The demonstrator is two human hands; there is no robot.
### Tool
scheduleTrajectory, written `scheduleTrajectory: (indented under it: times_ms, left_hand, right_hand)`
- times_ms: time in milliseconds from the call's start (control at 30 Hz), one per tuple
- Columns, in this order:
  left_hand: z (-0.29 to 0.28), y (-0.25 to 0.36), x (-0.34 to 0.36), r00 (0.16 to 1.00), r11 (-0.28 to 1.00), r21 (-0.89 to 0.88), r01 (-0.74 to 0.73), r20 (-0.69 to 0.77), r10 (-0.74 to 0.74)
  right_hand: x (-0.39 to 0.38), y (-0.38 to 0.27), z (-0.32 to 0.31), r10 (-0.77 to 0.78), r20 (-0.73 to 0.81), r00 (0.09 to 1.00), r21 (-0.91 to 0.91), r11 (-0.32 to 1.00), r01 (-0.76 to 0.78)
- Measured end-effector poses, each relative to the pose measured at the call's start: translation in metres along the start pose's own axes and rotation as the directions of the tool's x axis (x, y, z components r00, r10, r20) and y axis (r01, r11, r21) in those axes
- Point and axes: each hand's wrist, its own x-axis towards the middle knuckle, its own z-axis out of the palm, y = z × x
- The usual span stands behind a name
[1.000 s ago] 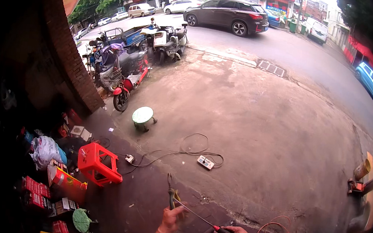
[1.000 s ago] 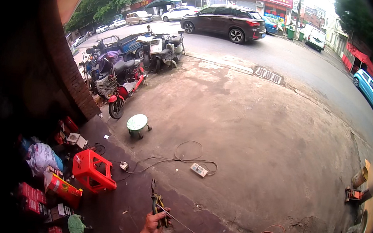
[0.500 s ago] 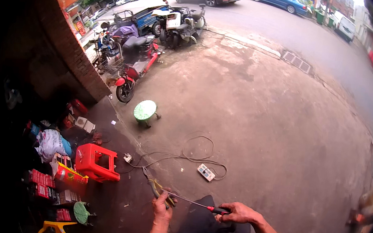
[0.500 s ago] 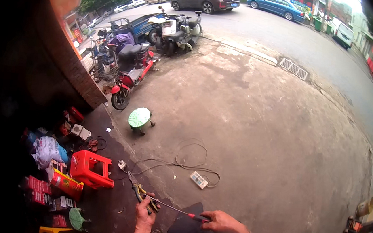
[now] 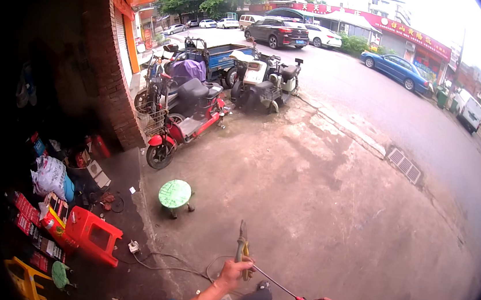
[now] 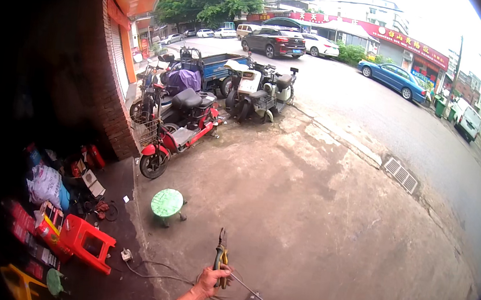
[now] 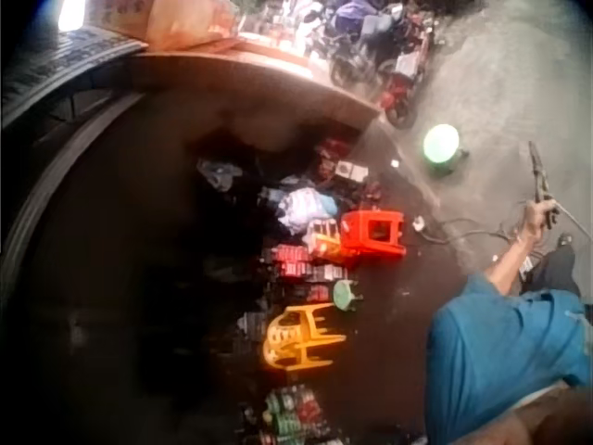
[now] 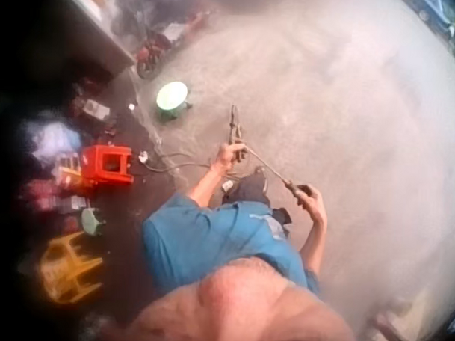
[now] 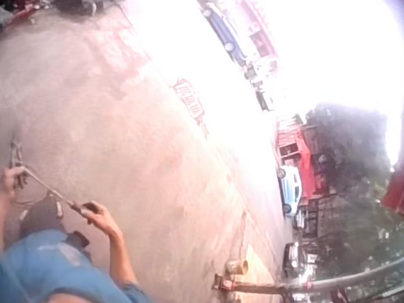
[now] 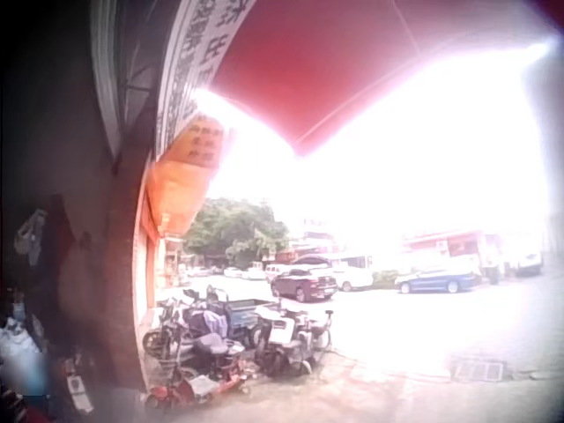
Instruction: The person uses pliers and a screwdriver to work on the rear section of a red electric scooter. They manipulate a metal rod or cable near the seat and rear wheel area, occasionally walking around the scooter to access different angles. The task involves adjusting or fixing a mechanical component of the scooter.
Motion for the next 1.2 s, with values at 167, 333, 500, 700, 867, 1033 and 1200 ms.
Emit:
scheduleTrajectory:
  times_ms: [167,333,500,700,867,1033,1200]
  left_hand:
    - [0.07,0.055,0.155,0.993,0.993,0.086,0.079,0.079,-0.086]
    - [0.095,0.1,0.255,0.999,0.977,0.212,-0.004,0.05,-0.007]
    - [0.1,0.119,0.38,0.98,0.97,0.199,-0.14,-0.111,0.165]
    - [0.099,0.177,0.498,0.86,0.977,0.008,-0.212,-0.473,0.191]
    - [0.102,0.248,0.554,0.698,0.911,-0.066,-0.408,-0.665,0.264]
    - [0.061,0.325,0.668,0.64,0.882,-0.053,-0.468,-0.709,0.296]
    - [0.02,0.429,0.811,0.68,0.909,-0.013,-0.416,-0.668,0.301]
  right_hand:
    - [0.154,-0.054,-0.09,-0.032,-0.186,0.982,0.339,0.936,0.095]
    - [0.298,-0.116,-0.143,0.026,-0.209,0.978,0.711,0.69,0.134]
    - [0.468,-0.226,-0.172,-0.03,-0.128,0.991,0.494,0.865,0.09]
    - [0.719,-0.357,-0.207,-0.094,0.34,0.936,-0.04,0.993,0.114]
    - [0.838,-0.512,-0.143,-0.164,0.476,0.864,-0.038,0.978,0.206]
    - [0.964,-0.589,-0.085,-0.15,0.501,0.852,-0.044,0.979,0.199]
    - [1.093,-0.636,-0.06,-0.09,0.385,0.918,0.032,0.996,0.084]
